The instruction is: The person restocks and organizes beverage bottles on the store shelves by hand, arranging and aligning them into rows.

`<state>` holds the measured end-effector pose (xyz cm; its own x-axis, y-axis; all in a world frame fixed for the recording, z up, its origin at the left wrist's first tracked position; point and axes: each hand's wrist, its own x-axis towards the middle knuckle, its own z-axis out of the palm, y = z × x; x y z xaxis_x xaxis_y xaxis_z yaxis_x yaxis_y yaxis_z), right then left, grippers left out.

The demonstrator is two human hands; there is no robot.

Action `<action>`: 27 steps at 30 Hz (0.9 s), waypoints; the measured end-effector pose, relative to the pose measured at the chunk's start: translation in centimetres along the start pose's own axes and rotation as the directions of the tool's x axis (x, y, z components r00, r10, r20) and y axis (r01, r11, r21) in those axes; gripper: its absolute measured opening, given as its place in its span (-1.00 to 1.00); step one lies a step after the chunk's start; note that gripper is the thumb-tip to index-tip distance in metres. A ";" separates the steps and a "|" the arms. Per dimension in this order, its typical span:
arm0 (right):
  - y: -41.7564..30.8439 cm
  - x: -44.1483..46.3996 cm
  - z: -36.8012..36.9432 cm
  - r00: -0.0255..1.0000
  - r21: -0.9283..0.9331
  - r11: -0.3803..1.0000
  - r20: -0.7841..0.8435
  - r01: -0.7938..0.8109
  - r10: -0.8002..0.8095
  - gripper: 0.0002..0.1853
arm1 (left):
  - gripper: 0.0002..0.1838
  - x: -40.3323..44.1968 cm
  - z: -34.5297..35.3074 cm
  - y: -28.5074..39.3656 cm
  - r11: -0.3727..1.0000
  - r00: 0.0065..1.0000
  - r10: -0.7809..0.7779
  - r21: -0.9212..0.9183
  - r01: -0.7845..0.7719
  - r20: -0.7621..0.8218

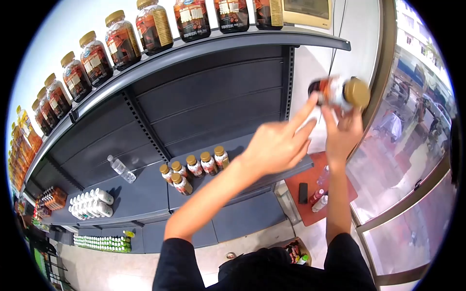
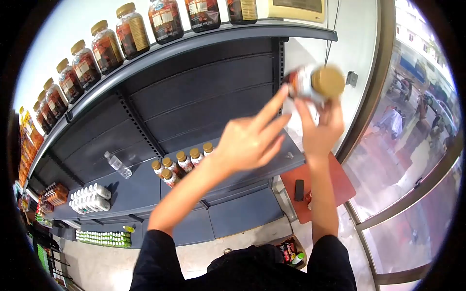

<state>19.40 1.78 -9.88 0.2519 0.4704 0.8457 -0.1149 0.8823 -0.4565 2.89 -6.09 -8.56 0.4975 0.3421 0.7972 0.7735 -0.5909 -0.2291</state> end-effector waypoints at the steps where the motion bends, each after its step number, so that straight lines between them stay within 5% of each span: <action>1: -0.9 2.0 0.4 1.000 0.016 1.000 0.006 0.025 -0.025 -0.34 | -0.54 1.8 -0.7 -0.4 0.999 1.000 -0.003 0.036 0.004 -0.014; 5: -1.8 11.1 2.7 0.978 0.110 0.984 0.140 0.141 -0.156 -0.43 | -0.47 7.2 -2.6 -2.3 0.994 0.997 -0.071 0.078 0.072 -0.022; 7: -1.7 14.9 4.2 0.974 0.183 0.981 0.207 0.057 -0.095 -0.45 | -0.38 8.6 -2.5 -3.2 0.987 0.986 -0.156 0.028 0.157 -0.056; 9: 0.3 19.3 5.9 0.950 0.040 0.998 0.309 0.043 -0.053 -0.38 | -0.32 10.5 -2.5 -4.1 0.948 0.950 -0.313 -0.053 0.312 -0.002; 12: 2.1 22.2 7.4 0.913 -0.086 0.996 0.407 0.012 0.025 -0.30 | -0.29 11.6 -1.8 -5.0 0.944 0.943 -0.328 0.002 0.329 0.046; 23: 3.8 21.7 8.1 0.937 -0.440 0.890 0.345 0.120 0.044 -0.29 | -0.40 8.3 -2.1 -4.4 0.919 0.919 -0.387 -0.048 0.391 0.079; 27: 2.5 21.1 8.0 0.931 -0.435 0.896 0.357 0.089 0.081 -0.24 | -0.46 5.3 -2.6 -2.9 0.923 0.927 -0.373 -0.080 0.375 0.047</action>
<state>16.74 14.05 9.02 -0.1180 0.5156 0.8487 0.3372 0.8247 -0.4541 2.25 -4.42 -2.23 0.1914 0.5716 0.7979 0.8695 -0.4759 0.1324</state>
